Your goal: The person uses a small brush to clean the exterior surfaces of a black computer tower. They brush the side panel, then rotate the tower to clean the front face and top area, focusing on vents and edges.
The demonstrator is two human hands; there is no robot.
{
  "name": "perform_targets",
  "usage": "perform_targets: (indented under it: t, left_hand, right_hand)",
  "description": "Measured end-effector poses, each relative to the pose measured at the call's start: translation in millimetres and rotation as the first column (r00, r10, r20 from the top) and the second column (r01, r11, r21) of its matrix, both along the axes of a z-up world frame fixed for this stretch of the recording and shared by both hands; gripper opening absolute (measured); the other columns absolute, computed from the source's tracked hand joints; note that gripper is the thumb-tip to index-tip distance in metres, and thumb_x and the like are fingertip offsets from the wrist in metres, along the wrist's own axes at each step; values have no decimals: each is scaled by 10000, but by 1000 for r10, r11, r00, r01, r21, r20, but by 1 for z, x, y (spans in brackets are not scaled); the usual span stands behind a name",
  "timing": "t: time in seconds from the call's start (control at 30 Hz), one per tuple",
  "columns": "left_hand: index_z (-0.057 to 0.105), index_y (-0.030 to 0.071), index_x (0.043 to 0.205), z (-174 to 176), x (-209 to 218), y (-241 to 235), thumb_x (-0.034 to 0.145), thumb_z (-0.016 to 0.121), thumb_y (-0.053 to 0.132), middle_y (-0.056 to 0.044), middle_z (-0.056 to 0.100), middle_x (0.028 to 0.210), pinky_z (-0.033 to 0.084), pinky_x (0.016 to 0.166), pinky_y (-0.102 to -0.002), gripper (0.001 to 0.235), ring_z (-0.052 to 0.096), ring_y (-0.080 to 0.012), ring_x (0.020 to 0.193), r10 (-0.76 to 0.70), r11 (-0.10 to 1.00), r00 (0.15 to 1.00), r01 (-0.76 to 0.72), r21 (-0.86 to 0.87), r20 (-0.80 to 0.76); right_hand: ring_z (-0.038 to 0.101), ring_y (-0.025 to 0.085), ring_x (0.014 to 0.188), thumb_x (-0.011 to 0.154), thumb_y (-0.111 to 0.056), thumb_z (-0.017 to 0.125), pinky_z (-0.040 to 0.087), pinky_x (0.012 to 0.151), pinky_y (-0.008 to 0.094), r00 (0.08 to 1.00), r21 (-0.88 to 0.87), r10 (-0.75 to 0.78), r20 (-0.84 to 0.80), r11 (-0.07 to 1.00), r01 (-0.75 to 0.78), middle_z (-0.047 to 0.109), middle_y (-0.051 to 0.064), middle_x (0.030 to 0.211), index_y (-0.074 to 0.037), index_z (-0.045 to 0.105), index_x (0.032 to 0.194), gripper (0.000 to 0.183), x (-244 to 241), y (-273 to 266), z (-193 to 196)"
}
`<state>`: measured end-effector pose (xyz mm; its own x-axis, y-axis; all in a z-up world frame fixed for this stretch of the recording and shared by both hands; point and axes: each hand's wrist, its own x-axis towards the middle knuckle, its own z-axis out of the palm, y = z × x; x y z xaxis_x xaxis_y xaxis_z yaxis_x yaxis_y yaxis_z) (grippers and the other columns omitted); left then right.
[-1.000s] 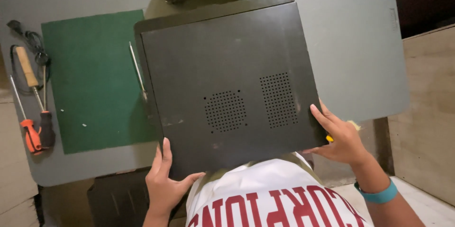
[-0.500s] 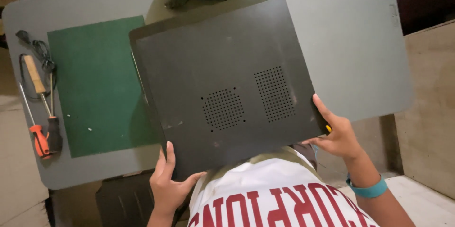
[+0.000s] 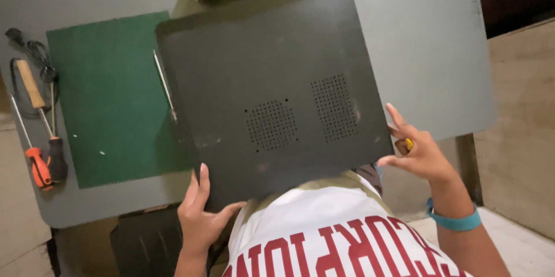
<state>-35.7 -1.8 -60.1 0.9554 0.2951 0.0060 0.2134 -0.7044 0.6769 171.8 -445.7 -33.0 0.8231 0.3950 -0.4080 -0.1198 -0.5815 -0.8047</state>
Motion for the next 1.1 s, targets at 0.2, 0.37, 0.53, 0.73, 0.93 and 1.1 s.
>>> perform_targets:
  t: [0.2,0.37,0.53,0.73,0.93,1.1]
  left_hand:
    - [468,116,1505,-2,7,-2,615,917,435,-408,481,1443,554,1003,-466,1046,487,-450,1398,-5,1000,990,6,-6,138]
    - [416,177,1536,14,11,11,637,906,377,-354,389,1536,378,1156,-467,1043,395,-400,1462,-55,987,998,49,-152,-37]
    - [-12,191,1589,59,44,20,681,598,648,-124,86,1704,276,1166,-547,1185,162,-345,1555,-9,857,963,-132,-498,-270]
    - [-88,216,1598,64,75,1,849,479,581,-37,-23,1707,139,1215,-472,1008,55,-254,1567,56,835,913,-265,-482,-405]
    - [70,221,1604,49,71,0,934,477,459,-108,178,1634,244,1176,-498,818,212,-311,1495,124,840,946,-261,-476,-301]
    - [200,224,1608,35,65,-1,1004,474,359,-170,342,1575,329,1144,-520,677,341,-361,1436,204,843,958,-277,-461,-203]
  right_hand:
    - [214,136,643,790,-297,782,276,513,250,976,39,63,207,997,-73,506,-86,884,-125,394,1582,898,-12,-11,-19]
    - [774,200,1027,869,-69,662,585,945,315,996,-248,78,-40,965,-86,564,73,1487,-146,591,1411,552,14,-22,10]
    - [664,338,1041,1077,-361,472,544,879,385,788,454,-408,460,871,186,590,247,1223,-53,477,948,334,8,-3,89]
    - [711,335,923,1075,-375,459,612,848,416,986,806,-158,44,589,59,701,194,834,-18,653,917,436,-10,191,91]
    - [563,201,412,1015,-218,536,530,437,326,966,730,-141,216,681,-64,613,139,550,-6,632,820,303,-1,169,49]
    - [551,267,442,972,-76,687,524,522,407,736,355,-99,670,913,-200,578,134,591,7,631,795,204,31,143,92]
